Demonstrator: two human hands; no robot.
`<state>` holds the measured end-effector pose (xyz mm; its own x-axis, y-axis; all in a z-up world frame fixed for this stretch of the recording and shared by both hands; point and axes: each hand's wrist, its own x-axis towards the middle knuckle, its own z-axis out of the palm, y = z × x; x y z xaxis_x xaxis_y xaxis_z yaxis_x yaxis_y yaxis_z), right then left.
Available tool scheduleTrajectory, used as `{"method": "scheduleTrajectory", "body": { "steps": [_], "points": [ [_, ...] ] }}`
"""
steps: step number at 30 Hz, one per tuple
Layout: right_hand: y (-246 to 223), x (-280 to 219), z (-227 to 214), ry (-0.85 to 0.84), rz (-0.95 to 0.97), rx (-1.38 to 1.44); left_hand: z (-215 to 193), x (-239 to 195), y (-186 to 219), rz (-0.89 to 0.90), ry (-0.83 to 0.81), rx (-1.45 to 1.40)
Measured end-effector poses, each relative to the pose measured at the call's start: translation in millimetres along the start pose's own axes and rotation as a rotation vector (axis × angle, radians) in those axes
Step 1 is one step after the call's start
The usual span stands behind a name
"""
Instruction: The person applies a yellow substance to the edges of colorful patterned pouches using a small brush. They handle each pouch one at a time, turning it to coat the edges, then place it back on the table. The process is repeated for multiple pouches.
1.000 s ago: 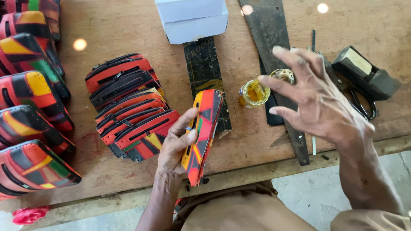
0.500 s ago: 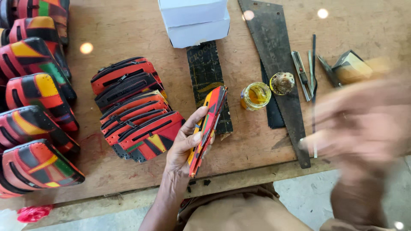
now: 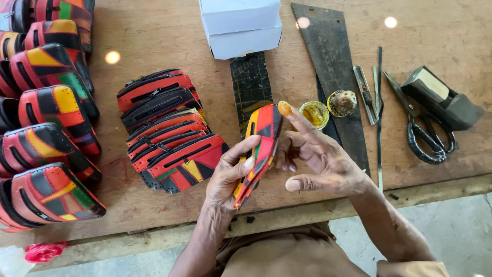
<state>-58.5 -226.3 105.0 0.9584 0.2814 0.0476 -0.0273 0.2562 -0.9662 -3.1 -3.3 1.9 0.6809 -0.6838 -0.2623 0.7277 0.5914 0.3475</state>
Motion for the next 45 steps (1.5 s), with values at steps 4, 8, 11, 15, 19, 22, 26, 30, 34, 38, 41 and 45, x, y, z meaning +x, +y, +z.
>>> {"method": "scheduleTrajectory", "body": {
  "steps": [4, 8, 11, 15, 19, 22, 26, 30, 34, 38, 41, 45],
  "points": [
    [3.0, -1.8, -4.8, -0.005, -0.01, 0.005, 4.8, 0.4, 0.4, 0.005, 0.026, -0.011],
    [8.0, -5.9, -11.0, -0.008, -0.059, 0.0, 5.9, 1.5, 0.7, 0.008, 0.015, -0.048],
    [11.6, -10.4, -13.5, 0.008, -0.049, -0.099, 3.0, 1.0, 0.0, 0.011, -0.073, -0.068],
    [7.5, -5.5, -18.5, -0.019, -0.065, -0.229, 1.3, 2.0, 4.8, 0.037, -0.172, -0.091],
    [4.1, -3.1, -15.3, -0.014, -0.083, -0.16, 6.6, 3.9, 8.0, 0.009, -0.05, 0.006],
    [2.5, 4.8, -6.3, -0.082, -0.282, -0.694, 15.2, 12.9, 14.0, 0.054, 0.077, 0.021],
    [-2.2, 12.6, 2.4, -0.121, -0.169, -0.785, 18.3, 20.0, 28.3, 0.14, -0.141, 0.06],
    [-9.0, 15.6, 8.3, -0.039, -0.155, -0.817, 20.8, 22.9, 27.9, 0.154, -0.168, 0.056],
    [-15.2, 17.6, 22.8, -0.152, -0.05, -0.944, 22.0, 25.0, 31.7, 0.208, -0.125, 0.08],
    [-12.8, 19.4, 27.6, 0.017, -0.171, -1.01, 23.6, 22.8, 34.2, 0.195, -0.173, 0.061],
    [-6.8, 19.5, 31.2, -0.059, -0.417, -1.175, 29.6, 21.3, 36.9, 0.233, -0.171, 0.087],
    [6.3, 11.9, 32.3, -0.003, -0.286, -1.026, 29.5, 17.8, 39.3, 0.257, -0.179, 0.101]
  ]
}}
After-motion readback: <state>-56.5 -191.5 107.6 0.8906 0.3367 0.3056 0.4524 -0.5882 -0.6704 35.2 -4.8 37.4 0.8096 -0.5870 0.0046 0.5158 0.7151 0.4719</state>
